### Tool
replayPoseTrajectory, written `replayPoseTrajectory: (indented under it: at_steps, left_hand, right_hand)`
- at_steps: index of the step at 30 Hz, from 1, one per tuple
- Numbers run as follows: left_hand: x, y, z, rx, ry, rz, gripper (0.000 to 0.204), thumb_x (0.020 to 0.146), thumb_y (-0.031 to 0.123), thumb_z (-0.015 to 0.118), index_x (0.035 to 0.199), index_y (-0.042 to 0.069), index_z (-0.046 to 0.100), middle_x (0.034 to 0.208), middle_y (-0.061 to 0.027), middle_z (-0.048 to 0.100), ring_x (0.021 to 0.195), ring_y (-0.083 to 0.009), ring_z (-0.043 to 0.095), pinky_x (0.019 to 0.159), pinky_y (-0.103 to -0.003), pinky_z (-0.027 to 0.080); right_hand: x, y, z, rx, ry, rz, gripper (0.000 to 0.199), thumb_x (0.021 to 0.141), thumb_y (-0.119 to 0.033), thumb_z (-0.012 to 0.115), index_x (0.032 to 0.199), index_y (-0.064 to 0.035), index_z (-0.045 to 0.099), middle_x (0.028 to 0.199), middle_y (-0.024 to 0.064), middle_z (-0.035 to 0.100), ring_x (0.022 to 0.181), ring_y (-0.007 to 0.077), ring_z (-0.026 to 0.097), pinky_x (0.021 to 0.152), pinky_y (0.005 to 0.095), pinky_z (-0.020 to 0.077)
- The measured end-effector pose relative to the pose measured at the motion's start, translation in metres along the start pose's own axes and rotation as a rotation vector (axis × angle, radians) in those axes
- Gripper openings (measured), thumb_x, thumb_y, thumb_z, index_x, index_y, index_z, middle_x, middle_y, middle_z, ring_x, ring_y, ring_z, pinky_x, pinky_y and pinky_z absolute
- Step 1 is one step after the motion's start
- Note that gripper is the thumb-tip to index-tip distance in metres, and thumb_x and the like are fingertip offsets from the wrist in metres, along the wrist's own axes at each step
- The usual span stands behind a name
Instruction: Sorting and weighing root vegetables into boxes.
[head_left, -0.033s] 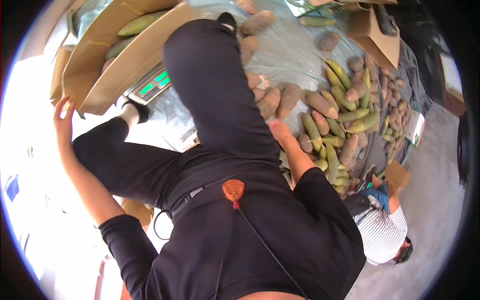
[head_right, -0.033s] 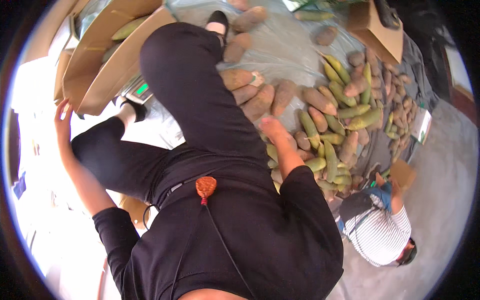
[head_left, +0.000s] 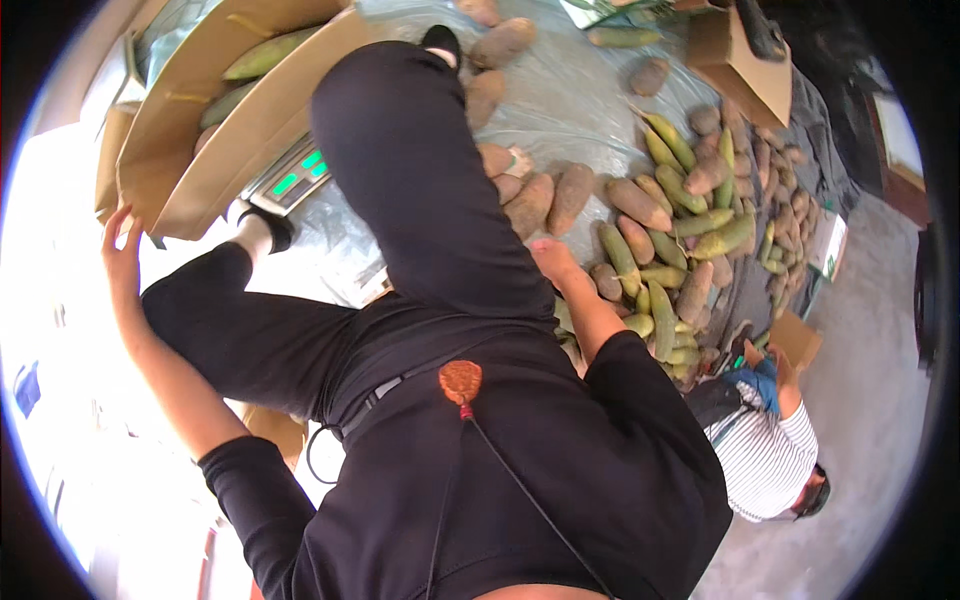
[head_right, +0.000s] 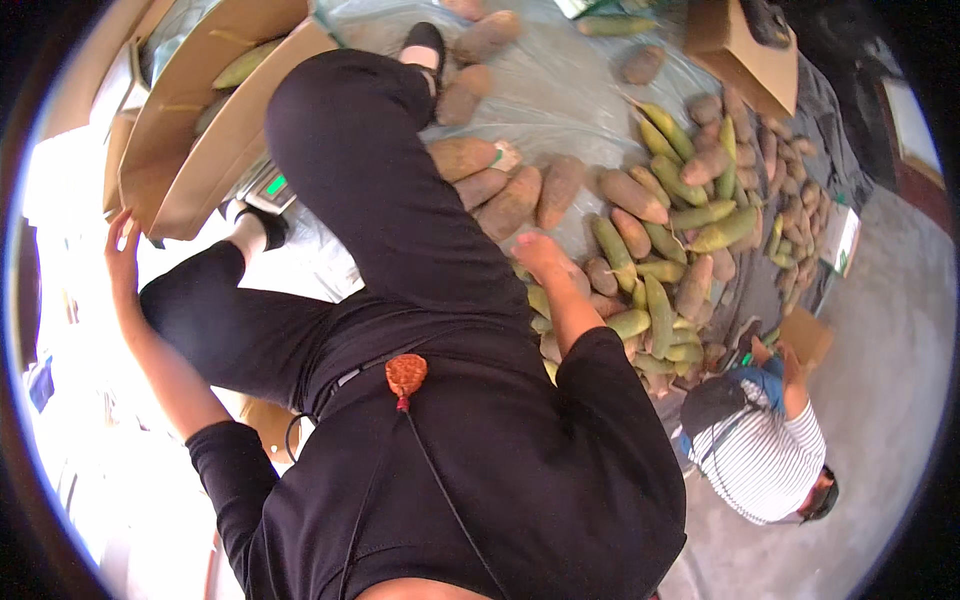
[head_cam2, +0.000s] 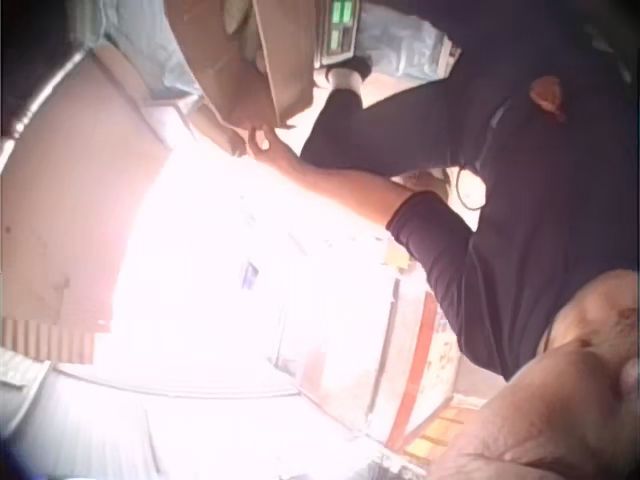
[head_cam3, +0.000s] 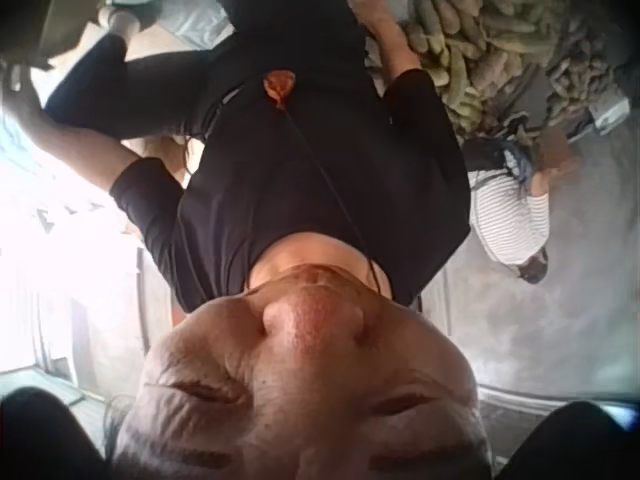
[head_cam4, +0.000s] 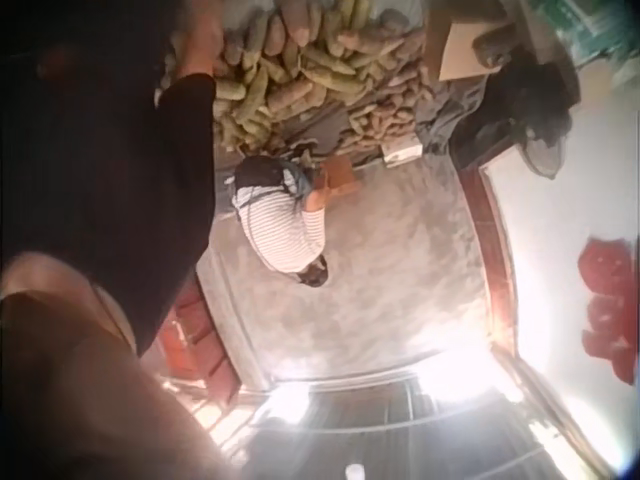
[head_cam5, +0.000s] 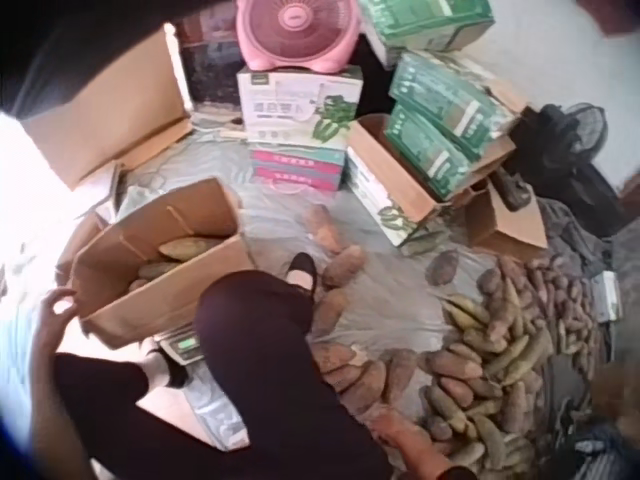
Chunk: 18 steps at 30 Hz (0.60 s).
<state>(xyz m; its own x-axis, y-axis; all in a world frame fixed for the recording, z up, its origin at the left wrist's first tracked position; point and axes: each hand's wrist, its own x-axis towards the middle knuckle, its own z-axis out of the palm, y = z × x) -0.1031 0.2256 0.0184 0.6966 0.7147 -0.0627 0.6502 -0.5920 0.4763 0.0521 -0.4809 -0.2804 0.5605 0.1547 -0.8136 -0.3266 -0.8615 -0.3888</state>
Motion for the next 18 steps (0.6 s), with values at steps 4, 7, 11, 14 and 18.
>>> replayPoseTrajectory:
  at_steps: [4, 7, 11, 14, 18]
  left_hand:
    - [-0.001, -0.009, -0.007, 0.064, -0.001, -0.006, 0.034, 0.086, 0.022, 0.064, 0.117, 0.008, 0.061, 0.122, -0.0088, 0.058, 0.123, -0.0259, 0.046, 0.103, -0.039, 0.034]
    - [0.0, 0.0, 0.001, 0.044, -0.007, -0.005, 0.034, 0.087, 0.022, 0.062, 0.118, 0.008, 0.06, 0.121, -0.0088, 0.059, 0.122, -0.0262, 0.045, 0.103, -0.04, 0.033]
    - [0.003, -0.005, -0.005, 0.033, -0.038, -0.014, 0.034, 0.088, 0.022, 0.061, 0.119, 0.008, 0.06, 0.121, -0.0084, 0.058, 0.122, -0.0248, 0.045, 0.105, -0.039, 0.031]
    - [0.001, -0.006, -0.007, 0.036, -0.023, -0.055, 0.034, 0.088, 0.022, 0.061, 0.118, 0.007, 0.06, 0.121, -0.0085, 0.059, 0.121, -0.0227, 0.046, 0.104, -0.037, 0.032]
    - [0.007, -0.009, -0.004, 0.035, -0.04, -0.03, 0.033, 0.088, 0.022, 0.062, 0.117, 0.007, 0.06, 0.12, -0.0092, 0.058, 0.118, -0.0213, 0.047, 0.103, -0.036, 0.032]
  right_hand:
    - [-0.019, -0.022, -0.002, 0.205, -0.056, 0.122, 0.032, 0.075, -0.022, 0.07, 0.102, -0.0053, 0.063, 0.093, 0.0097, 0.067, 0.084, 0.0209, 0.063, 0.075, 0.0326, 0.0485]
    - [-0.027, -0.018, -0.009, 0.222, -0.021, 0.16, 0.028, 0.075, -0.023, 0.071, 0.097, -0.0058, 0.064, 0.09, 0.0084, 0.067, 0.082, 0.0194, 0.064, 0.073, 0.0315, 0.0484]
    - [-0.028, 0.0, -0.019, 0.025, 0.039, 0.173, 0.021, 0.078, -0.007, 0.062, 0.098, -0.0015, 0.061, 0.076, 0.005, 0.061, 0.066, 0.0133, 0.058, 0.057, 0.0266, 0.0455]
    - [-0.035, 0.016, -0.024, 0.28, 0.085, 0.273, 0.017, 0.076, -0.009, 0.065, 0.091, -0.0039, 0.062, 0.074, 0.0044, 0.061, 0.064, 0.0121, 0.057, 0.054, 0.0278, 0.0452]
    - [-0.043, 0.035, -0.048, -0.1, 0.03, 0.154, 0.032, 0.076, -0.031, 0.065, 0.101, -0.0111, 0.066, 0.098, 0.0124, 0.067, 0.098, 0.0279, 0.062, 0.083, 0.0367, 0.0474]
